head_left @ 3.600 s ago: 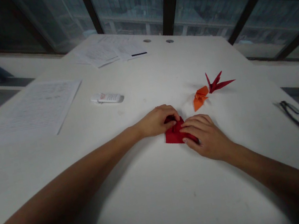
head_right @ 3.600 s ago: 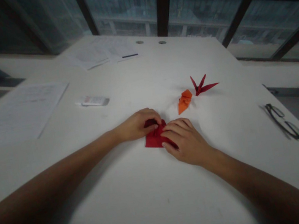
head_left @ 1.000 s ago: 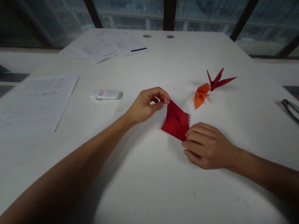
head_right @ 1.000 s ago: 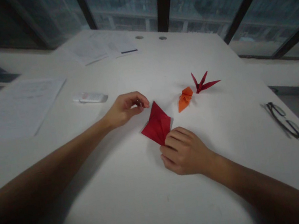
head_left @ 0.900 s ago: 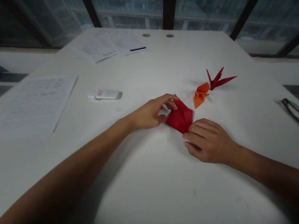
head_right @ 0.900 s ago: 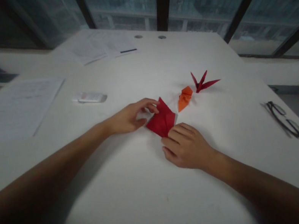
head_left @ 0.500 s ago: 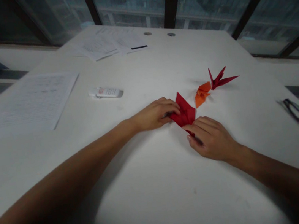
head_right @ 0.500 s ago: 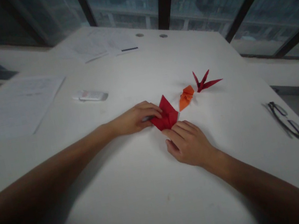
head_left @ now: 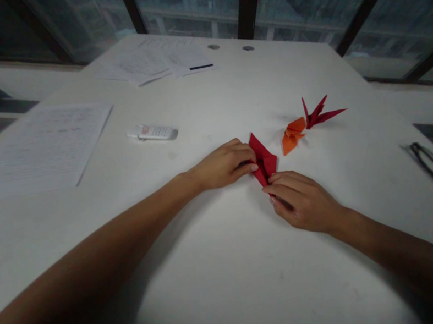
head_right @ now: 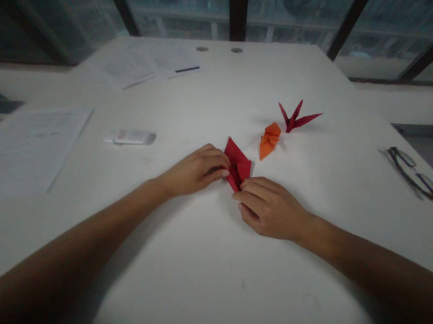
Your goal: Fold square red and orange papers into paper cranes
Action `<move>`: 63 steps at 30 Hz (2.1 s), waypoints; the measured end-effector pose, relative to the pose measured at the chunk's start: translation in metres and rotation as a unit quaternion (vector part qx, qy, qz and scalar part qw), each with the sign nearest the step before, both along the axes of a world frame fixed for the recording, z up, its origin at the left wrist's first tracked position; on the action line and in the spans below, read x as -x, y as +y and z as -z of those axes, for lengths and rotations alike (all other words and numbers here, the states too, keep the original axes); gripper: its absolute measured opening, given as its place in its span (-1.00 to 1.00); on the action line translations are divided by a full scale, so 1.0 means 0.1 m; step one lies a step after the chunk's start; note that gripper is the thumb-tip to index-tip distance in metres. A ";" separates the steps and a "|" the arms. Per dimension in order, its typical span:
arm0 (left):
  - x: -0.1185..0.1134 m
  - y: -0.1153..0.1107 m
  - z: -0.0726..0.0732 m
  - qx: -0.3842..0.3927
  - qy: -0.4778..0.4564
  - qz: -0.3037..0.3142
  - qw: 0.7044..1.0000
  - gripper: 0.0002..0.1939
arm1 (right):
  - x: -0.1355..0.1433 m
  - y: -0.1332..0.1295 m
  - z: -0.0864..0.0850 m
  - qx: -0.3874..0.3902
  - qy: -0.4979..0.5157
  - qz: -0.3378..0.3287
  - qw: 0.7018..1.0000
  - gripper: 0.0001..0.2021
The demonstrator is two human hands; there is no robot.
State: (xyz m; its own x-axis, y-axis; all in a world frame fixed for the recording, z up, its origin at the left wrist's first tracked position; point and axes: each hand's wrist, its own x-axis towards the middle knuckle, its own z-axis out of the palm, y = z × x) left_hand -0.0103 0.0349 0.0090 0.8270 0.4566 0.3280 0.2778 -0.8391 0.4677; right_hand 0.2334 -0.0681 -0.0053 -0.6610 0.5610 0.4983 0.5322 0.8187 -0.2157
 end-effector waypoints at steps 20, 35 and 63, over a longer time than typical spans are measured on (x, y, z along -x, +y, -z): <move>-0.07 -0.09 0.08 -0.127 0.039 -0.018 0.991 -0.74 | 0.02 0.02 -0.03 0.038 0.006 -0.051 0.998 -0.71; -0.03 -0.05 0.11 -0.080 0.045 -0.100 0.991 -0.46 | 0.01 0.03 -0.04 0.053 0.019 -0.068 0.996 -0.69; -0.14 -0.05 0.07 0.184 -0.061 -0.113 0.974 -0.47 | -0.01 0.02 -0.03 0.063 -0.011 -0.101 0.993 -0.61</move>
State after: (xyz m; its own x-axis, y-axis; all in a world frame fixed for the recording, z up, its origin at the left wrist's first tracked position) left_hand 0.0032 0.0297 0.0023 0.6568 0.7279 0.1970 0.3596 -0.5320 0.7666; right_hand 0.2344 -0.0657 -0.0026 -0.7763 0.4734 0.4163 0.3664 0.8762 -0.3131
